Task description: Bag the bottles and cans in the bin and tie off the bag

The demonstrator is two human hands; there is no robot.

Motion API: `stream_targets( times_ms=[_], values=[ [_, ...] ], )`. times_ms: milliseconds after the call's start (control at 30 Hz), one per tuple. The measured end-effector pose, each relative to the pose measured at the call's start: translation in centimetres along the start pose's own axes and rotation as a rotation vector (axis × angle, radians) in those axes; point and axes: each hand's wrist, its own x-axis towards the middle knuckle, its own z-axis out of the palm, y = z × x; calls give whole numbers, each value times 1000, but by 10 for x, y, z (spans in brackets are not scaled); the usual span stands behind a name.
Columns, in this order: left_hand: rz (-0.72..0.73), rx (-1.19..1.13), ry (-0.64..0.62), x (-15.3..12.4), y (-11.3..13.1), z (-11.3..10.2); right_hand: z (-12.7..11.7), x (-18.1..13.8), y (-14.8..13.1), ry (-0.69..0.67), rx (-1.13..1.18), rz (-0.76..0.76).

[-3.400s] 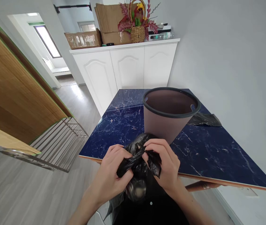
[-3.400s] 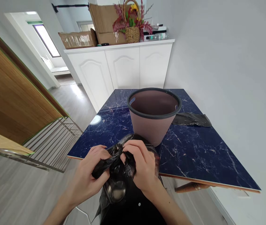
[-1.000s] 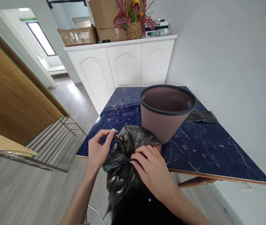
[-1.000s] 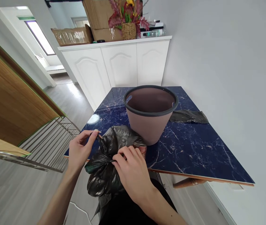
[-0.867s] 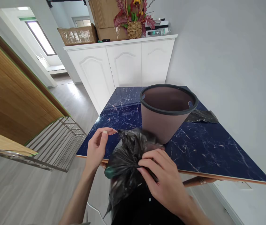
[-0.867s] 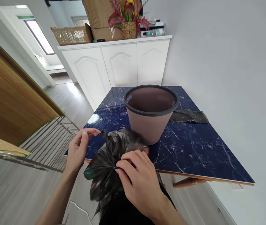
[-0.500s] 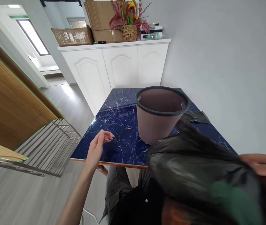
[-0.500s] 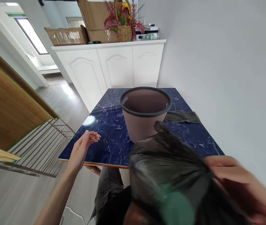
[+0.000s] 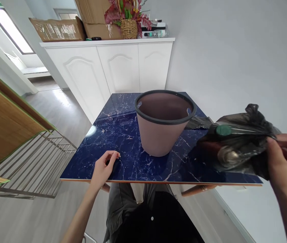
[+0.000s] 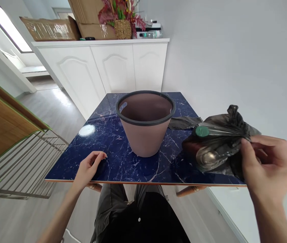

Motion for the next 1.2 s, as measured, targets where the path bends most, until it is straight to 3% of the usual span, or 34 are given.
stream_targets(
  times_ms=[167, 367, 600, 767, 967, 1067, 1200],
  values=[
    [12, 76, 0, -4, -7, -2, 32, 18, 63, -4, -77, 69],
    [35, 154, 21, -6, -11, -1, 44, 5, 83, -120, -199, 66],
    [39, 201, 11, -6, -15, -1, 40, -15, 65, -325, -373, -101],
    [44, 222, 14, -5, -19, -2, 30, -31, 37, -307, -437, -230],
    [47, 234, 28, -5, -20, -1, 13, -80, -4, -194, -321, -360],
    [50, 241, 35, -5, -17, 0, 11, -105, -13, -444, -117, -364],
    [37, 239, 45, -5, -16, 0, 31, -131, -13, -856, 54, -135]
  ],
)
